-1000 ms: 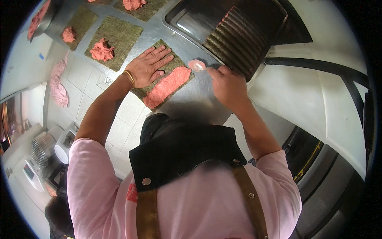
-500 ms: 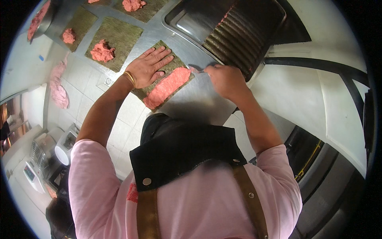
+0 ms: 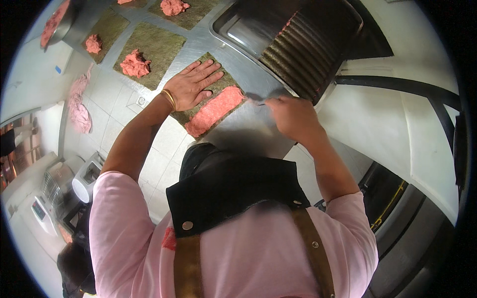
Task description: The person scoops pink meat paste from a bowl onto a digital scale, then spreads it evenly onto rectangular sheets of green seaweed using a spoon. The person repeatedly smooths the paste to form a uniform layer on each sheet.
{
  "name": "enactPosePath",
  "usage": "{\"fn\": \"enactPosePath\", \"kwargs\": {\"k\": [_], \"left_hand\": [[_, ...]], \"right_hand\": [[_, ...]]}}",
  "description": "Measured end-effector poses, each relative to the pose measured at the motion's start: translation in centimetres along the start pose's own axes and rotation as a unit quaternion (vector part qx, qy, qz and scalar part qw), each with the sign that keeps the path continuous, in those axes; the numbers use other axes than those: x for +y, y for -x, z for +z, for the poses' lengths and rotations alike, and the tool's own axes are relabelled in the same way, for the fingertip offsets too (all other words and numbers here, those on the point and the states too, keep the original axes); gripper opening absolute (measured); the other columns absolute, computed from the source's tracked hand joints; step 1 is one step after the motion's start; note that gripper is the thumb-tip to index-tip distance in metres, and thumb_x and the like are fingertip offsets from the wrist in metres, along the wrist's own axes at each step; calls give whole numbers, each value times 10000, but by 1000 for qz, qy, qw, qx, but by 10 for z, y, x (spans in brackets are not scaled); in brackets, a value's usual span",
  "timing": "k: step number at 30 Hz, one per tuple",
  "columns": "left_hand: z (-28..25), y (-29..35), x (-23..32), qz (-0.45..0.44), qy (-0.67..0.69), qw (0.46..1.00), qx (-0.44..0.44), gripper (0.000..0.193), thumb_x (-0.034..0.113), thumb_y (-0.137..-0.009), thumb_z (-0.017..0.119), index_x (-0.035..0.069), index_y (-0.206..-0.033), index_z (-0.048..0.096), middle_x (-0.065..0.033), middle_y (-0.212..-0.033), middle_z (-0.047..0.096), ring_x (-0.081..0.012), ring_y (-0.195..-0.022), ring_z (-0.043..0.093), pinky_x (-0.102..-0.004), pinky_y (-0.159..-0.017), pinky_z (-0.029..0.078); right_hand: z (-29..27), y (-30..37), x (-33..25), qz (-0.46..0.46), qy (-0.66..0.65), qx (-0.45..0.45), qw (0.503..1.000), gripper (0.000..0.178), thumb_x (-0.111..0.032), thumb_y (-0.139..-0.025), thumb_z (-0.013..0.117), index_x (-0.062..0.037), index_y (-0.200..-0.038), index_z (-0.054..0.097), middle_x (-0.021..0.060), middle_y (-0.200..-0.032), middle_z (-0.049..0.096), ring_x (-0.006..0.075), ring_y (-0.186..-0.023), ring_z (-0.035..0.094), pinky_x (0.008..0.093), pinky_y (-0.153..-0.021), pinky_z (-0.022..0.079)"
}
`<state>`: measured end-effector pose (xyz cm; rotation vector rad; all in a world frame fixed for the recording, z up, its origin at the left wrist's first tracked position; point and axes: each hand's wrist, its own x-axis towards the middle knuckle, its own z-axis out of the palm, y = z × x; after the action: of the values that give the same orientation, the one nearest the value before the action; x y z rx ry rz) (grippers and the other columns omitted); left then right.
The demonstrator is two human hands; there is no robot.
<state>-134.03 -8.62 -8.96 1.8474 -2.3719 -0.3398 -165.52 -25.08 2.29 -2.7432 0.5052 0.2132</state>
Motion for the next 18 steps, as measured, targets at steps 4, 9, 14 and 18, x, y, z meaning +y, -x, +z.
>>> {"fn": "enactPosePath", "kwargs": {"k": [4,9,14,18], "left_hand": [[1,0,-2,-7,-5,1000,-9,687,386,-1080,514,153,-1693,310,-110,-1768,261,-297,-1645,211,-483,-1347,144],[2,0,1,-6,-20,1000,-5,672,416,-1100,466,171,-1701,292,-74,-1773,256,-265,-1651,192,-461,-1355,119],[4,0,1,-21,-27,999,-25,654,422,-1117,433,184,-1706,277,-54,-1779,244,-254,-1655,174,-450,-1358,111],[3,-1,1,-15,-16,1000,-1,663,402,-1098,473,164,-1695,308,-92,-1765,272,-289,-1646,204,-474,-1346,151]], "right_hand": [[10,-14,-5,11,-11,48,999,218,-115,-914,609,-130,-1092,734,126,-945,712,364,-839,727,494,-746,593],[43,-2,-24,-33,-36,33,998,308,-92,-918,623,-142,-1188,762,129,-931,695,364,-860,714,488,-761,582],[49,-8,-22,21,-37,62,997,308,-81,-908,629,-142,-1184,752,119,-936,692,353,-869,721,481,-761,590],[56,2,-27,-10,-52,74,996,289,-82,-903,626,-135,-1167,732,122,-964,700,352,-878,740,494,-758,599]]}}
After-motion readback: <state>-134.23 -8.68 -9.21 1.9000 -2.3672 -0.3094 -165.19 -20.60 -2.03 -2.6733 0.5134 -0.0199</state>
